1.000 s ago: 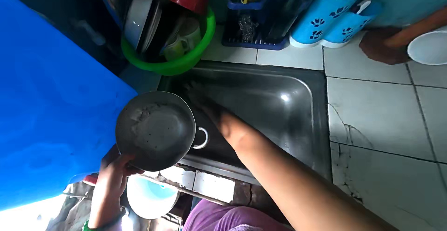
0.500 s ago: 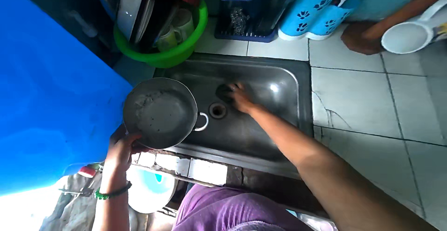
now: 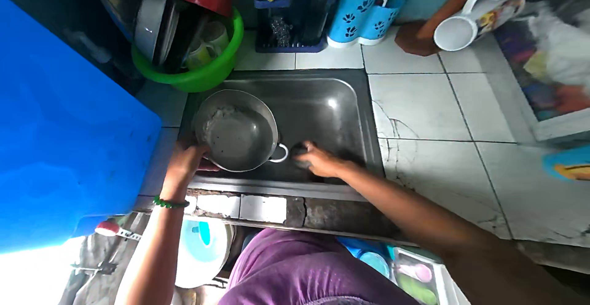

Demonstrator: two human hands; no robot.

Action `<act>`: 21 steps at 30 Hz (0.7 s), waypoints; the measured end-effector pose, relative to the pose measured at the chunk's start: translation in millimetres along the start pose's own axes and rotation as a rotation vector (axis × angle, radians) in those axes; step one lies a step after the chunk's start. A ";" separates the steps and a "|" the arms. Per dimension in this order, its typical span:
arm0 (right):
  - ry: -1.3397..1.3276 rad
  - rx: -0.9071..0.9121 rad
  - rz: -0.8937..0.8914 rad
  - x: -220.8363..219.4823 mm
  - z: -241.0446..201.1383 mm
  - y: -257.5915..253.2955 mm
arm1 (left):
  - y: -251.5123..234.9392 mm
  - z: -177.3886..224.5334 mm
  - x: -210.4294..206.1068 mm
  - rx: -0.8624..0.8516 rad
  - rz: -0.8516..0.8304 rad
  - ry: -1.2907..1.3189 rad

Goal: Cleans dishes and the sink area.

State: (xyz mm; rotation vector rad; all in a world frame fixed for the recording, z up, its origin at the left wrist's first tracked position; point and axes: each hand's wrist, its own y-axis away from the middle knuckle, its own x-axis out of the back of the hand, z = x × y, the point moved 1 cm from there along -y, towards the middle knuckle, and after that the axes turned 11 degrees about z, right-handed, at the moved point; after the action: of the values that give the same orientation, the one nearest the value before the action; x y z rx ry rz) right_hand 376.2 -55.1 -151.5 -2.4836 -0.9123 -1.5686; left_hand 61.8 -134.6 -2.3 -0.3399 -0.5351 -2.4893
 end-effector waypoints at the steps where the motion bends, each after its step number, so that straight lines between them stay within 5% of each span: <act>1: -0.043 0.069 -0.060 -1.1 1.0 3.7 | 0.8 4.2 -7.0 -0.006 -0.021 -0.035; 7: -0.047 -0.062 0.065 3.0 -3.4 -10.3 | 1.6 19.6 -45.7 -0.110 -0.131 -0.229; 13: -0.388 -0.227 0.218 12.1 1.2 -19.5 | -6.5 20.8 -65.4 -0.110 -0.192 -0.202; 18: -0.437 -0.177 0.395 54.4 7.2 -23.2 | -11.1 22.0 -55.8 -0.050 -0.215 -0.107; 21: -0.333 -0.131 0.322 91.4 -11.8 -16.5 | -9.1 39.6 -54.7 -0.079 -0.169 -0.085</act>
State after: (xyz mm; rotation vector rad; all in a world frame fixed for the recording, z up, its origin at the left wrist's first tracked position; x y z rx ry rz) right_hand 386.1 -5.1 -73.0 -2.8597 -0.4101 -1.1719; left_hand 105.7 -84.1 11.1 -0.4500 -0.5200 -2.6743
